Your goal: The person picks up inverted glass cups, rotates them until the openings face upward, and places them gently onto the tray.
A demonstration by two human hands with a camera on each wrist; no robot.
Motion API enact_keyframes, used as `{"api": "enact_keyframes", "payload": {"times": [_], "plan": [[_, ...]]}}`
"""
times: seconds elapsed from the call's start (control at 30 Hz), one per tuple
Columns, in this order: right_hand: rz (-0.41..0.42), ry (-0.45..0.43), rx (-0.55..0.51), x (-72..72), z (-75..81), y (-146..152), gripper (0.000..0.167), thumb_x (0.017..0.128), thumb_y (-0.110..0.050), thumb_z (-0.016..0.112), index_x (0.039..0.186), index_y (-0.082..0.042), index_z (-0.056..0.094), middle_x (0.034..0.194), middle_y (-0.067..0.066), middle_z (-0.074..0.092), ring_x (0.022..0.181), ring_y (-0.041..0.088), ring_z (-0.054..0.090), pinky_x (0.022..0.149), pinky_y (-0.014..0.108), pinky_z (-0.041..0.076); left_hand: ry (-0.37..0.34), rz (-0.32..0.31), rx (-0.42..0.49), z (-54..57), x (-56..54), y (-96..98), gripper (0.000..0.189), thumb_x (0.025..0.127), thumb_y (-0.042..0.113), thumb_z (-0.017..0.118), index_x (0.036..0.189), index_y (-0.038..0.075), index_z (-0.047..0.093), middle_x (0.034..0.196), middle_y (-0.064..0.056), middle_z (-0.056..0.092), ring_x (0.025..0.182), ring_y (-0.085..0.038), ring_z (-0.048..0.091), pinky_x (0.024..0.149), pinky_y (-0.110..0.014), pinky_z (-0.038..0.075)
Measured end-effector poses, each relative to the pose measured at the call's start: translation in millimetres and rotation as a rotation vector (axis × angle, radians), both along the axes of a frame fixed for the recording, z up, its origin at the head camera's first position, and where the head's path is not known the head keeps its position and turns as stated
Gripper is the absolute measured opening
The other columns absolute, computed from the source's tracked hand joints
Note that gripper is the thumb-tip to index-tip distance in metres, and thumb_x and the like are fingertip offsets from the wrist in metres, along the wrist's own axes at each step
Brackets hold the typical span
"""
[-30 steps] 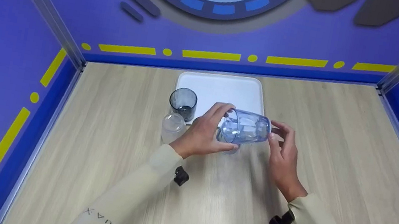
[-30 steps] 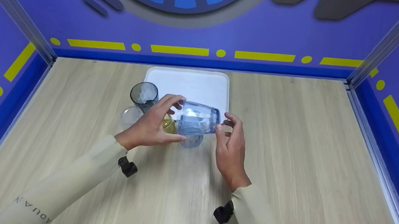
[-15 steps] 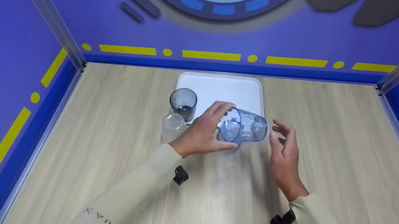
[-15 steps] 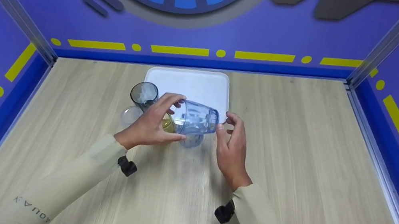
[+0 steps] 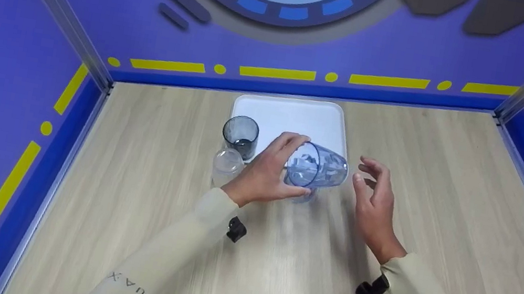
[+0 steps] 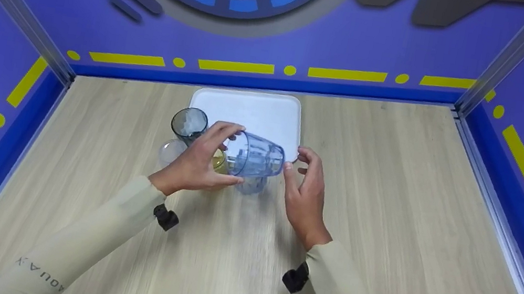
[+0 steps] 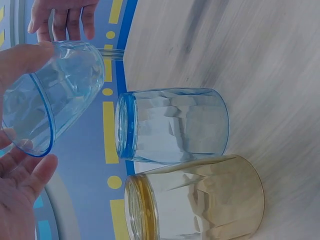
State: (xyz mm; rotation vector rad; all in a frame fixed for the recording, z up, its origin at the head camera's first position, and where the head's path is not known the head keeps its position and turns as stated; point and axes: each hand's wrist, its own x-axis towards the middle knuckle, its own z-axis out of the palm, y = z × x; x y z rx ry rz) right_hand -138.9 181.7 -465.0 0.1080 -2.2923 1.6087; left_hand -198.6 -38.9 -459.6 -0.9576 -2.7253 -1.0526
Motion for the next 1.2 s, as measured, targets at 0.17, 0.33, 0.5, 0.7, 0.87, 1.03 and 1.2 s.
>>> {"api": "enact_keyframes", "payload": {"times": [0.17,0.33,0.5,0.7,0.87,1.03,1.2], "plan": [[0.003,0.002,-0.004,0.1,2.4,0,0.037,0.099,-0.006,0.048,0.132,0.008,0.042,0.135,0.020,0.050,0.124,0.034,0.047,0.097,0.021,0.038,0.020,0.000,-0.022,1.1,-0.6,0.2,0.090,0.073,0.042,0.083,0.147,0.023,0.035,0.142,0.000,0.039,0.128,-0.014,0.046,0.108,-0.032,0.043],[0.011,-0.018,0.001,-0.6,2.2,0,0.036,0.099,-0.007,0.049,0.132,0.007,0.043,0.136,0.019,0.049,0.124,0.030,0.048,0.097,0.020,0.038,0.045,0.003,-0.045,2.0,-1.2,1.1,0.091,0.073,0.043,0.083,0.147,0.022,0.034,0.143,-0.002,0.039,0.129,-0.015,0.045,0.109,-0.031,0.042],[0.028,-0.024,0.007,-1.3,2.2,-1,0.037,0.099,-0.006,0.050,0.133,0.007,0.043,0.137,0.018,0.049,0.124,0.029,0.047,0.097,0.021,0.038,0.057,0.001,-0.058,2.9,-0.8,1.4,0.092,0.073,0.042,0.083,0.147,0.020,0.034,0.142,-0.002,0.038,0.127,-0.016,0.046,0.106,-0.032,0.045],[0.066,0.010,0.038,-1.1,2.7,-3,0.041,0.096,-0.004,0.053,0.135,0.008,0.042,0.138,0.019,0.048,0.125,0.032,0.046,0.099,0.030,0.040,0.054,-0.005,-0.069,3.8,-1.4,1.7,0.092,0.072,0.040,0.084,0.147,0.019,0.035,0.142,-0.003,0.038,0.125,-0.016,0.047,0.105,-0.032,0.046],[0.099,0.027,0.054,-0.5,3.0,-4,0.046,0.094,-0.002,0.057,0.136,0.007,0.042,0.139,0.019,0.047,0.126,0.033,0.045,0.099,0.044,0.039,0.037,-0.007,-0.082,6.9,-0.9,2.0,0.090,0.073,0.041,0.083,0.147,0.019,0.036,0.142,-0.002,0.038,0.126,-0.016,0.046,0.105,-0.033,0.046],[0.121,0.044,0.080,-8.0,-11.8,1,0.050,0.092,-0.005,0.061,0.138,0.001,0.043,0.140,0.013,0.048,0.126,0.027,0.046,0.100,0.038,0.040,0.034,-0.016,-0.116,10.0,0.0,2.3,0.089,0.075,0.044,0.081,0.147,0.021,0.035,0.142,-0.001,0.038,0.127,-0.015,0.044,0.105,-0.032,0.046],[0.128,0.050,0.128,-15.6,-25.8,8,0.052,0.093,-0.016,0.063,0.140,-0.007,0.043,0.139,0.000,0.049,0.125,0.015,0.047,0.099,0.023,0.039,0.019,-0.022,-0.139,12.0,1.3,3.6,0.089,0.075,0.045,0.080,0.147,0.024,0.033,0.142,0.000,0.038,0.127,-0.014,0.044,0.103,-0.032,0.048]]}}
